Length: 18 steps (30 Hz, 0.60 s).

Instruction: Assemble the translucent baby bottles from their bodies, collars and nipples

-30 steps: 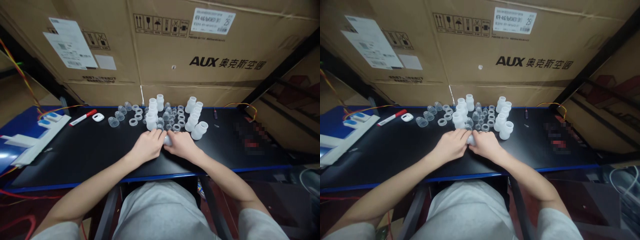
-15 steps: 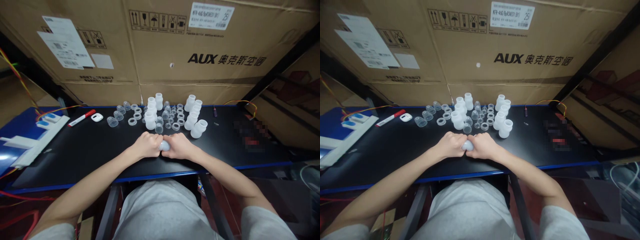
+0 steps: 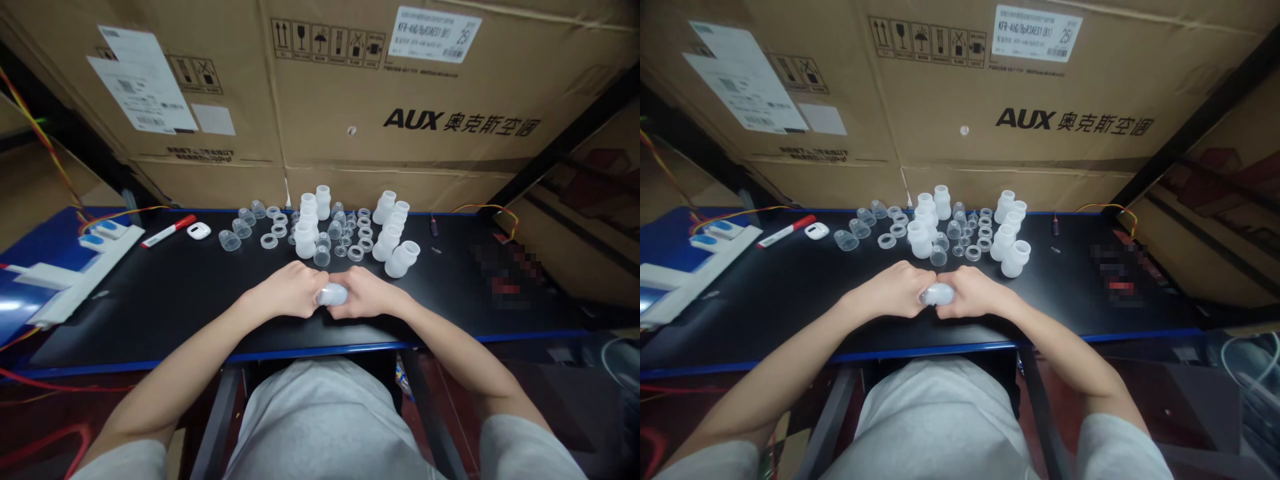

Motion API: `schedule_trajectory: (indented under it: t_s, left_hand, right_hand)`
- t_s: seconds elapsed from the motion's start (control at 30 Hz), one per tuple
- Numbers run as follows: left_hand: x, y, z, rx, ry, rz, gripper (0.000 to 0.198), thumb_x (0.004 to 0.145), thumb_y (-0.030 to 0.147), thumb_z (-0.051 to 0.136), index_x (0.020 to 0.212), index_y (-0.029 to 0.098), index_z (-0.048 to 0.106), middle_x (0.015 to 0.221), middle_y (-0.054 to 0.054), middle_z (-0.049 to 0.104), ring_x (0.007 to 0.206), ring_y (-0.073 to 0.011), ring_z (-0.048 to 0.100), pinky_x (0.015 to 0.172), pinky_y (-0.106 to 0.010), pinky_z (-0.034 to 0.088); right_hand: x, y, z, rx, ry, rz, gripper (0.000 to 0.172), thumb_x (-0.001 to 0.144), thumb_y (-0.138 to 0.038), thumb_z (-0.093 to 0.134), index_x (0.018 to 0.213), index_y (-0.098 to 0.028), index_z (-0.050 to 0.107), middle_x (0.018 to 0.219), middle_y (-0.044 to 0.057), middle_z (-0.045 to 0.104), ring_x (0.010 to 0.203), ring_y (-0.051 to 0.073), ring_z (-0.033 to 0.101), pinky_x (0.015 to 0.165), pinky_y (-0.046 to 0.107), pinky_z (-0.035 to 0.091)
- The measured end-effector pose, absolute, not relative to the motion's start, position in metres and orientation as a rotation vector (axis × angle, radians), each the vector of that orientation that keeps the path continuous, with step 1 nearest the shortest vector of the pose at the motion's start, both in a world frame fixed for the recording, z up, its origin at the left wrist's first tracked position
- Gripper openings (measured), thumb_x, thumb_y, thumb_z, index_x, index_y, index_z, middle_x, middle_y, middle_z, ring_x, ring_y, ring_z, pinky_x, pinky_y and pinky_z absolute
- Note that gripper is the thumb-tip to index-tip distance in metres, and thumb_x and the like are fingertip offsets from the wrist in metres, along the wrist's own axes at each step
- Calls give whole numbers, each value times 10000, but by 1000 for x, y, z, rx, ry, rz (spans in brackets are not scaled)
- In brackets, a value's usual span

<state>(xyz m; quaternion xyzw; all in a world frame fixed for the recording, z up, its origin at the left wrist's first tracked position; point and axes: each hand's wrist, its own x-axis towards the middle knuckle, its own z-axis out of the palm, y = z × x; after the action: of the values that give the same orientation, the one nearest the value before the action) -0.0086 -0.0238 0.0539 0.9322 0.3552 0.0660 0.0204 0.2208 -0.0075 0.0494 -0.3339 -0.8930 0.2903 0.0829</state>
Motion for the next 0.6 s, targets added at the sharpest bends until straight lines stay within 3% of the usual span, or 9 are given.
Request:
schedule_trajectory:
  t_s: [0.17,0.3,0.4,0.5,0.6]
  left_hand:
    - [-7,-37,76,2740,1145,73,78,806,142,673,804,218,689,714,-45,749,615,-248,713,559,-331,426]
    - [-41,-23,88,2479,1099,97,76,767,190,726,736,229,669,631,17,687,539,-181,629,509,-286,380]
    - [-105,2,97,2193,1314,391,178,778,340,814,736,220,691,643,29,676,569,-155,609,546,-258,434]
    - [-171,24,99,1919,1846,766,395,707,505,937,795,181,728,700,5,682,624,-156,600,574,-255,427]
    - [-209,39,86,1766,1983,954,497,914,633,782,1007,147,744,742,5,666,632,-132,577,592,-238,432]
  right_hand:
    - [214,-12,51,-884,-2532,1228,204,771,-254,834,956,-190,777,755,-58,693,668,119,571,633,229,417]
    - [221,-12,45,-882,-2322,1591,234,770,-315,879,907,-182,743,745,-54,668,660,116,584,597,216,451]
    - [232,-3,40,-912,-2016,1837,325,790,-415,897,886,-175,701,705,-34,677,575,126,616,547,235,498]
    - [231,7,35,-911,-1750,1758,383,782,-453,926,881,-173,684,693,-22,687,567,144,658,562,258,542]
    - [221,8,29,-885,-1687,1791,427,761,-465,957,920,-169,693,709,-19,702,580,151,677,576,270,556]
